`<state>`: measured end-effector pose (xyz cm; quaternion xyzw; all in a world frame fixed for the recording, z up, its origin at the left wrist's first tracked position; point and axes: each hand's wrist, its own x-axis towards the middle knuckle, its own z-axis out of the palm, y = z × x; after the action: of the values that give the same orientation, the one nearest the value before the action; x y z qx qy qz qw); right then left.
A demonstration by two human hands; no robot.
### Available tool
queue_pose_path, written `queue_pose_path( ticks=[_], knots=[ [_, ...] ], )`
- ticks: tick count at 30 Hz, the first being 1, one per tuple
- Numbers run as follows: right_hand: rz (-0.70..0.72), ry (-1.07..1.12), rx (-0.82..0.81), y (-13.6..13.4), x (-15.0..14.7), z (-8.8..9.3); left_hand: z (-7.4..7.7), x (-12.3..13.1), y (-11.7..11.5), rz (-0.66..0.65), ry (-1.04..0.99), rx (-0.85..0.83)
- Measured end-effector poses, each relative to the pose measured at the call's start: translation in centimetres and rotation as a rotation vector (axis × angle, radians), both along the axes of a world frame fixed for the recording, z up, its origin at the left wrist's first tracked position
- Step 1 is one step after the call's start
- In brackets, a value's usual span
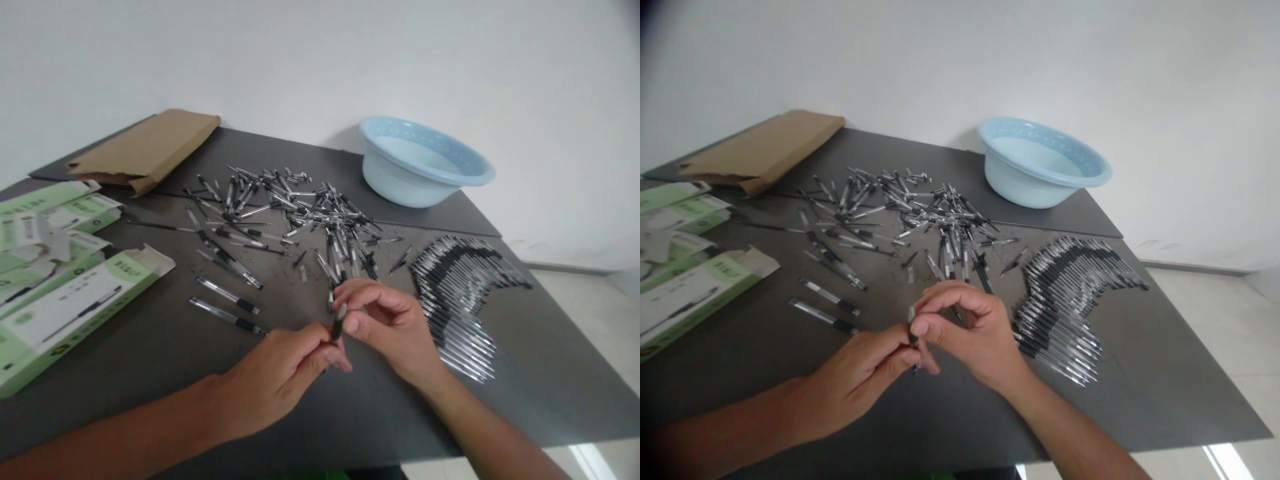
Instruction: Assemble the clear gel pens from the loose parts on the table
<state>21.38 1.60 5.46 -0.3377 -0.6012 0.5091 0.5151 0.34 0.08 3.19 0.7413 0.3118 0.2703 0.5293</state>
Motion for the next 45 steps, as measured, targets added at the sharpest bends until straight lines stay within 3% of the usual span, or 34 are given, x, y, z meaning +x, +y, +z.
queue_pose_path(
  ticks=[6, 13, 19, 27, 35, 41, 45],
  knots=[
    [0.132, -0.017, -0.111, -0.6, -0.3, 0.4, 0.0, 0.1, 0.1, -0.008, -0.051, -0.011],
    [0.031, 0.102, -0.132, -0.1, -0.9, -0.1, -0.1, 0.1, 0.0, -0.029, 0.003, 0.002],
    [0.237, 0.082, -0.266, -0.4, -0.3, -0.2, 0.6, 0.3, 0.2, 0.012, 0.005, -0.012],
    [0.067, 0.143, -0.183, 0.2, -0.7, 0.0, 0.2, 0.3, 0.0, -0.015, 0.023, 0.000],
    [0.271, 0.094, -0.298, -0.3, -0.2, -0.1, 0.6, 0.4, 0.3, -0.008, 0.001, -0.011],
    [0.102, 0.072, -0.223, -0.2, -0.6, 0.9, 0.5, 0.3, 0.3, -0.009, 0.023, 0.011],
    [0.026, 0.109, -0.257, -0.1, -0.9, 0.6, 0.3, 0.3, 0.5, 0.000, 0.054, 0.015]
  ],
)
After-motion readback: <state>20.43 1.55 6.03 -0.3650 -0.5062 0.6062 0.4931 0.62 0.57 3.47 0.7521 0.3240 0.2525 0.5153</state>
